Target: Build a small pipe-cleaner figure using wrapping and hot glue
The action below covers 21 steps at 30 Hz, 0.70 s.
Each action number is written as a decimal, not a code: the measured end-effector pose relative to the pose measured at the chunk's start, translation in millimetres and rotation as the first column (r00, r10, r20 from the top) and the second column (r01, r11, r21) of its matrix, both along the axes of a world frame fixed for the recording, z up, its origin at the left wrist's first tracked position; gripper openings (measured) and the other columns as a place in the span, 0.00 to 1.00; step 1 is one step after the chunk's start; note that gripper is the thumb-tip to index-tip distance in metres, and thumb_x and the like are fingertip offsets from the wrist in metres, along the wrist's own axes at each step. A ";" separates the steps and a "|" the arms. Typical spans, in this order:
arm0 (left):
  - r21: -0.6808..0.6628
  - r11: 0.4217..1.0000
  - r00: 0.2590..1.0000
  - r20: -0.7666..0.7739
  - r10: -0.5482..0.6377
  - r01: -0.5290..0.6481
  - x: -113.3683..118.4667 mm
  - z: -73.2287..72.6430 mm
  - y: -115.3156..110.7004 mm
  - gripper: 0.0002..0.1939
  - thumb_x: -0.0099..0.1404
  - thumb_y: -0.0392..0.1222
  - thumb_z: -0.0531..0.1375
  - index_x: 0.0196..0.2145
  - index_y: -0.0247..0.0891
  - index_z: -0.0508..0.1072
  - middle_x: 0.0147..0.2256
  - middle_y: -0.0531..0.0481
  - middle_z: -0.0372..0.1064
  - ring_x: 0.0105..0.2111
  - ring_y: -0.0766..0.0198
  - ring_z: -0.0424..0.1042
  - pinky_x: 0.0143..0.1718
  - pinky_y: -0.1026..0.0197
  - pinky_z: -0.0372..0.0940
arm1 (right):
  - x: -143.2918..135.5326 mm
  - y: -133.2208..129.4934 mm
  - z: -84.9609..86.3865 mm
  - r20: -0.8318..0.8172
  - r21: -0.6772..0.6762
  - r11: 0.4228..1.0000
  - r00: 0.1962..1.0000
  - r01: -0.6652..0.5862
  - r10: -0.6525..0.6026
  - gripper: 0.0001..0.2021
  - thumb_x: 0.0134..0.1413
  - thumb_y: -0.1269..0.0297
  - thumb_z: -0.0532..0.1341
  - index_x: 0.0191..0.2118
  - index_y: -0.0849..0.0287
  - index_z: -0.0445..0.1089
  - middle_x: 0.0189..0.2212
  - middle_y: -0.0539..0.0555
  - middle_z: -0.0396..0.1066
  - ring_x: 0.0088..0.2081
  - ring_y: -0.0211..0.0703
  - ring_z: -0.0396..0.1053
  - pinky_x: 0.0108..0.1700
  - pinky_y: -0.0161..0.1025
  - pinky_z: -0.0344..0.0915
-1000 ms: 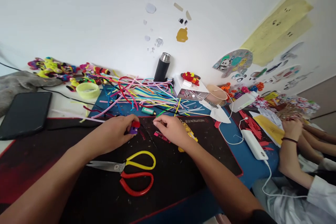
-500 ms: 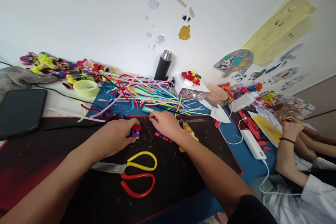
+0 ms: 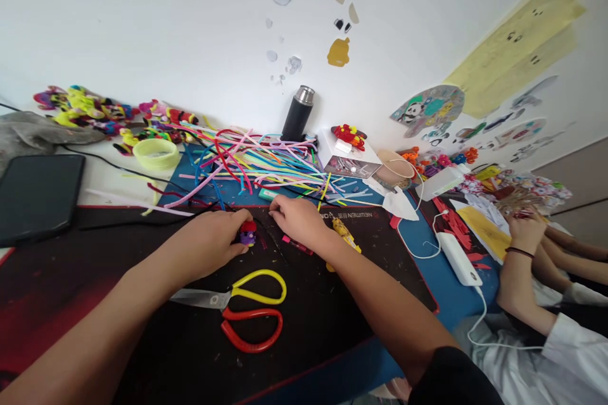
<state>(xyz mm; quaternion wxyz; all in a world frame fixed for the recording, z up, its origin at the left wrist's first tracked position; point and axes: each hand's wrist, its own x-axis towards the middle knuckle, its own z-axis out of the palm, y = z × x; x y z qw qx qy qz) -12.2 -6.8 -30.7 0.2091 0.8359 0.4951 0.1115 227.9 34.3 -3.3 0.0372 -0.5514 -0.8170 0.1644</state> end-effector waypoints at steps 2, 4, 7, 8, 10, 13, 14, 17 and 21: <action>0.000 1.000 1.000 -0.008 0.000 0.000 0.1 -0.2 -0.1 0.14 0.69 0.41 0.68 0.51 0.45 0.79 0.36 0.47 0.82 0.40 0.42 0.83 0.44 0.51 0.67 | 1.1 -0.3 -1.6 -0.045 -0.001 1.000 0.999 0.016 -0.016 0.07 0.76 0.64 0.67 0.53 0.54 0.83 0.45 0.59 0.87 0.47 0.55 0.82 0.47 0.43 0.65; 0.001 1.000 1.000 0.011 0.003 -0.003 -0.2 -0.5 -0.2 0.14 0.68 0.40 0.69 0.51 0.46 0.79 0.35 0.47 0.82 0.41 0.42 0.83 0.44 0.51 0.68 | 2.7 -0.7 -3.7 -0.105 -0.005 0.999 0.994 0.038 -0.038 0.05 0.74 0.65 0.68 0.49 0.54 0.83 0.41 0.57 0.86 0.43 0.53 0.81 0.45 0.42 0.64; 0.004 1.000 0.998 0.056 0.019 -0.019 -0.8 0.3 -0.2 0.14 0.67 0.42 0.70 0.50 0.47 0.79 0.34 0.48 0.82 0.40 0.41 0.84 0.45 0.51 0.69 | 6.7 -1.5 -7.6 -0.226 -0.022 0.996 0.971 0.081 -0.084 0.04 0.74 0.64 0.67 0.45 0.54 0.80 0.34 0.52 0.82 0.37 0.47 0.77 0.41 0.40 0.63; 0.002 1.000 0.998 0.057 0.023 -0.023 -0.9 0.9 -0.2 0.14 0.67 0.43 0.70 0.50 0.47 0.79 0.34 0.48 0.82 0.40 0.41 0.84 0.45 0.50 0.69 | 8.3 -2.1 -9.1 -0.260 -0.025 0.995 0.961 0.093 -0.097 0.05 0.75 0.62 0.66 0.44 0.55 0.79 0.33 0.51 0.80 0.35 0.45 0.76 0.40 0.39 0.63; -0.008 1.000 0.999 0.032 0.020 -0.020 -1.1 1.9 0.2 0.14 0.68 0.44 0.69 0.51 0.47 0.80 0.34 0.47 0.82 0.40 0.40 0.84 0.45 0.50 0.69 | 11.2 -4.8 -11.7 -0.382 -0.064 0.991 0.914 0.119 -0.135 0.09 0.76 0.57 0.64 0.44 0.55 0.77 0.29 0.48 0.76 0.30 0.42 0.72 0.36 0.37 0.63; -0.017 1.000 1.000 0.027 0.015 -0.014 -1.8 0.8 1.0 0.15 0.68 0.45 0.69 0.52 0.46 0.80 0.34 0.46 0.82 0.40 0.40 0.84 0.43 0.50 0.69 | 12.6 -13.7 -13.1 -0.692 -0.290 0.952 0.666 0.100 -0.281 0.16 0.69 0.45 0.68 0.41 0.55 0.74 0.22 0.41 0.66 0.21 0.37 0.60 0.28 0.35 0.59; -0.016 1.000 0.999 0.040 0.017 -0.016 -2.3 -0.4 1.3 0.14 0.67 0.45 0.69 0.51 0.47 0.80 0.34 0.46 0.82 0.40 0.41 0.84 0.43 0.50 0.69 | 11.7 -17.9 -12.4 -0.757 -0.374 0.925 0.555 0.062 -0.344 0.19 0.64 0.43 0.71 0.41 0.55 0.74 0.20 0.39 0.64 0.19 0.35 0.56 0.26 0.35 0.57; -0.035 0.999 0.995 0.097 0.028 -0.025 -5.3 -4.9 2.8 0.16 0.65 0.46 0.71 0.51 0.48 0.80 0.33 0.48 0.82 0.38 0.43 0.84 0.41 0.52 0.70 | 5.4 -31.5 -6.7 -0.803 -0.502 0.865 0.384 -0.021 -0.457 0.24 0.54 0.41 0.78 0.39 0.55 0.74 0.18 0.37 0.60 0.18 0.32 0.51 0.23 0.34 0.51; -0.086 0.996 0.976 0.208 0.057 -0.040 -11.0 -1.6 6.5 0.26 0.61 0.53 0.73 0.56 0.50 0.82 0.37 0.48 0.83 0.39 0.43 0.84 0.42 0.51 0.71 | -5.5 -44.3 3.6 -0.800 -0.573 0.814 0.278 -0.095 -0.532 0.26 0.48 0.42 0.82 0.38 0.56 0.76 0.16 0.37 0.58 0.19 0.32 0.50 0.22 0.33 0.46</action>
